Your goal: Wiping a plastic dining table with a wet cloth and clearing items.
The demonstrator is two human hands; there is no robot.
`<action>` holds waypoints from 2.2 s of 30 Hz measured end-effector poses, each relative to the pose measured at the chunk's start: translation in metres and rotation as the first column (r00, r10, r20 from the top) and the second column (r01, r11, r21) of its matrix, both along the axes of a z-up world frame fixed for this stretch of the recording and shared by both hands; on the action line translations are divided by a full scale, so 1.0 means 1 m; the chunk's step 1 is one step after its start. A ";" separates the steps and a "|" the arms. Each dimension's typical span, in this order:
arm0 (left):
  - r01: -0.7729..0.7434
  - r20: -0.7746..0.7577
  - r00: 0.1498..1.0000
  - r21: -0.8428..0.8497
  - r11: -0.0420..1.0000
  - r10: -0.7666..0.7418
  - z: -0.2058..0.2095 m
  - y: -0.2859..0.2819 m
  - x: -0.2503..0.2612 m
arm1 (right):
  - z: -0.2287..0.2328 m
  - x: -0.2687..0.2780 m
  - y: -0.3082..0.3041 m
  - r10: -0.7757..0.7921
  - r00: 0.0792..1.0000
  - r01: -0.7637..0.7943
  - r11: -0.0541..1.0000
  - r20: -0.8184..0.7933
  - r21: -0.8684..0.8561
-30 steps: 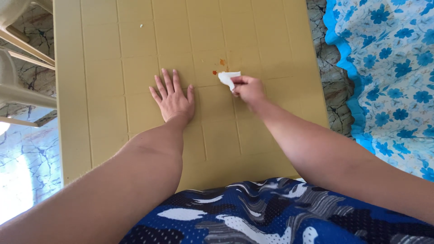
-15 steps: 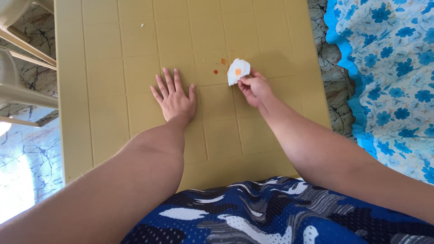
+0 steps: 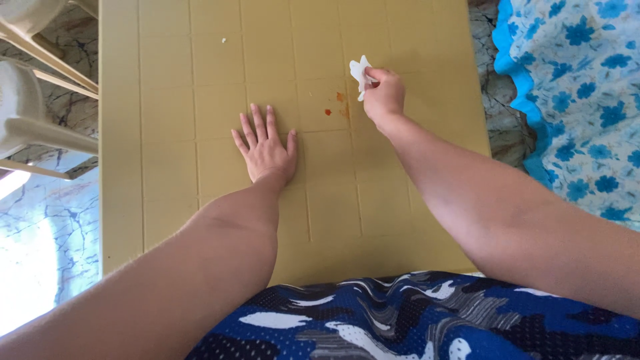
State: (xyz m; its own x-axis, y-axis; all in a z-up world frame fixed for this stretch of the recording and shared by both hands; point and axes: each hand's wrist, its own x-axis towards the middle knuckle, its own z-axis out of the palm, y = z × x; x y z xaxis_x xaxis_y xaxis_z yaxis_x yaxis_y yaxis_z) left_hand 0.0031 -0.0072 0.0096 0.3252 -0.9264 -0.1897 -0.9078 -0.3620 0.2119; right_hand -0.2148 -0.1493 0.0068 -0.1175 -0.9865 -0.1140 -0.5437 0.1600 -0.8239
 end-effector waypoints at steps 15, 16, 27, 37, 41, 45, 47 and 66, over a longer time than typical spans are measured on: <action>0.003 0.004 1.000 -0.013 1.000 -0.003 -0.002 -0.001 0.000 | -0.027 0.012 -0.015 0.501 0.618 -0.549 0.827 -0.606 0.124; 0.001 0.003 1.000 -0.012 1.000 -0.001 -0.002 0.000 0.000 | -0.038 0.010 -0.017 0.503 0.616 -0.550 0.825 -0.607 0.125; 0.011 0.016 1.000 -0.043 0.999 -0.010 -0.008 -0.001 0.000 | -0.050 0.002 0.006 0.538 0.544 -0.655 0.752 -0.644 0.076; 0.018 0.007 1.000 -0.068 0.998 -0.018 -0.008 0.001 0.000 | -0.016 0.004 0.041 0.482 0.789 -0.403 0.874 -0.380 0.272; 0.019 -0.001 1.000 -0.063 0.998 -0.020 -0.007 0.001 0.000 | -0.056 -0.014 0.043 0.496 0.622 -0.671 0.736 -0.606 -0.087; 0.022 0.013 1.000 -0.044 0.999 -0.021 -0.008 -0.001 0.000 | -0.048 -0.015 0.061 0.484 0.625 -0.642 0.765 -0.613 -0.051; 0.026 0.015 1.000 -0.037 0.999 -0.026 -0.008 0.002 0.000 | -0.031 -0.013 0.068 0.501 0.641 -0.630 0.776 -0.582 -0.026; 0.002 0.012 1.000 -0.056 0.998 -0.001 -0.012 -0.003 0.003 | -0.027 0.032 -0.031 0.354 0.879 -0.430 0.878 -0.319 -0.212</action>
State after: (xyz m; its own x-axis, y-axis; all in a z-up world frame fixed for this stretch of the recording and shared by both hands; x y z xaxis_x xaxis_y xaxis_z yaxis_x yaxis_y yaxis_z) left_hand 0.0064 -0.0100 -0.0024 0.3260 -0.9359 -0.1335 -0.9109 -0.3487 0.2207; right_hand -0.1830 -0.1803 -0.0199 0.2979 -0.9441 0.1408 -0.7153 -0.3185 -0.6220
